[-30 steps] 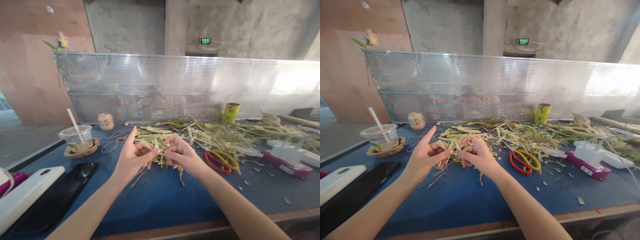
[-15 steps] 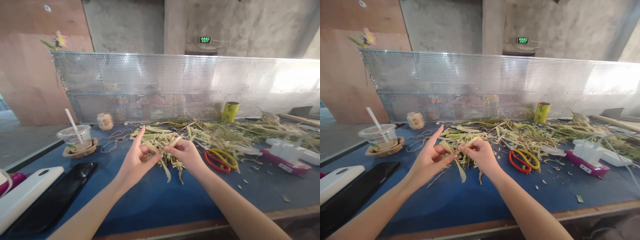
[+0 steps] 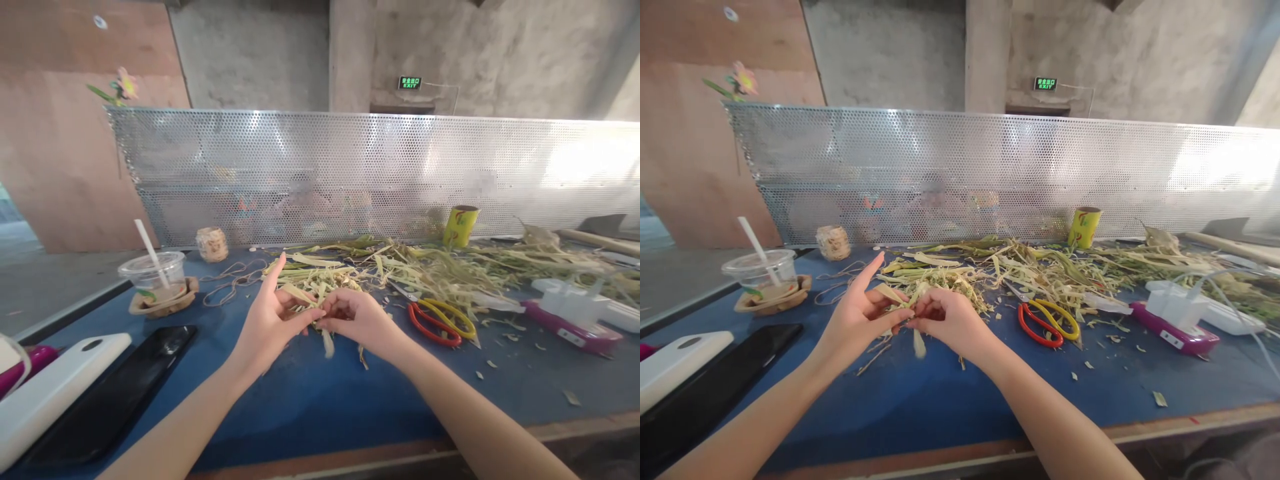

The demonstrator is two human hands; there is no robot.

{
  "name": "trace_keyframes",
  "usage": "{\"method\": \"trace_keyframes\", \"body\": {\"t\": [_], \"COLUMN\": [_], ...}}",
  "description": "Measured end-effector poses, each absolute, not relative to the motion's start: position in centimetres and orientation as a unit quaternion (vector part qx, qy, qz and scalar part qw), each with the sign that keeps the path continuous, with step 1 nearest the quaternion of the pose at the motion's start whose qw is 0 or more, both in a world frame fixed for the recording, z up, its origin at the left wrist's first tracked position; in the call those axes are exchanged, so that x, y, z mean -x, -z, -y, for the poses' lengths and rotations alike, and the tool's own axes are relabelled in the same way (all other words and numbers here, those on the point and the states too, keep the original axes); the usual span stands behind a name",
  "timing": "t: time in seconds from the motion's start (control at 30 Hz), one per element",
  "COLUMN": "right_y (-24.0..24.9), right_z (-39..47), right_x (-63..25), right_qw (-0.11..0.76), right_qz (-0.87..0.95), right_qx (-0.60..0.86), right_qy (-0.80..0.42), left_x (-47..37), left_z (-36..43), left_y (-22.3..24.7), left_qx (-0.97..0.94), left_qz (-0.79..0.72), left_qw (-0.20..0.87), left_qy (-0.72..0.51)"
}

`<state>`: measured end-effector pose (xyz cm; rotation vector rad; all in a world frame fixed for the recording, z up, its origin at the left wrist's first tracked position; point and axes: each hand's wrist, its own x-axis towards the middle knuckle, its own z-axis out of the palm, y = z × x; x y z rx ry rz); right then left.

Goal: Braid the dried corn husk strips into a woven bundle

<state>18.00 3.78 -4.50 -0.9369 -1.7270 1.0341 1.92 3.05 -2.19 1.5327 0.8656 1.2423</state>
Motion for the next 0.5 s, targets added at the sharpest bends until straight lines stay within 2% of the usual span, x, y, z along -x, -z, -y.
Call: {"method": "trace_keyframes", "body": {"t": [0.27, 0.5], "right_y": [3.9, 3.5], "right_z": [-3.7, -3.7], "right_x": [-18.9, -19.5], "right_qw": [0.401, 0.364], "right_qz": [0.76, 0.778], "right_qx": [0.406, 0.408], "right_qy": [-0.311, -0.309], "left_x": [-1.4, -1.4], "left_z": [-2.7, -3.6], "left_y": [1.8, 2.1], "left_qx": [-0.671, -0.632], "left_qz": [-0.392, -0.398], "left_qw": [0.459, 0.468], "left_qy": [-0.431, -0.473]}}
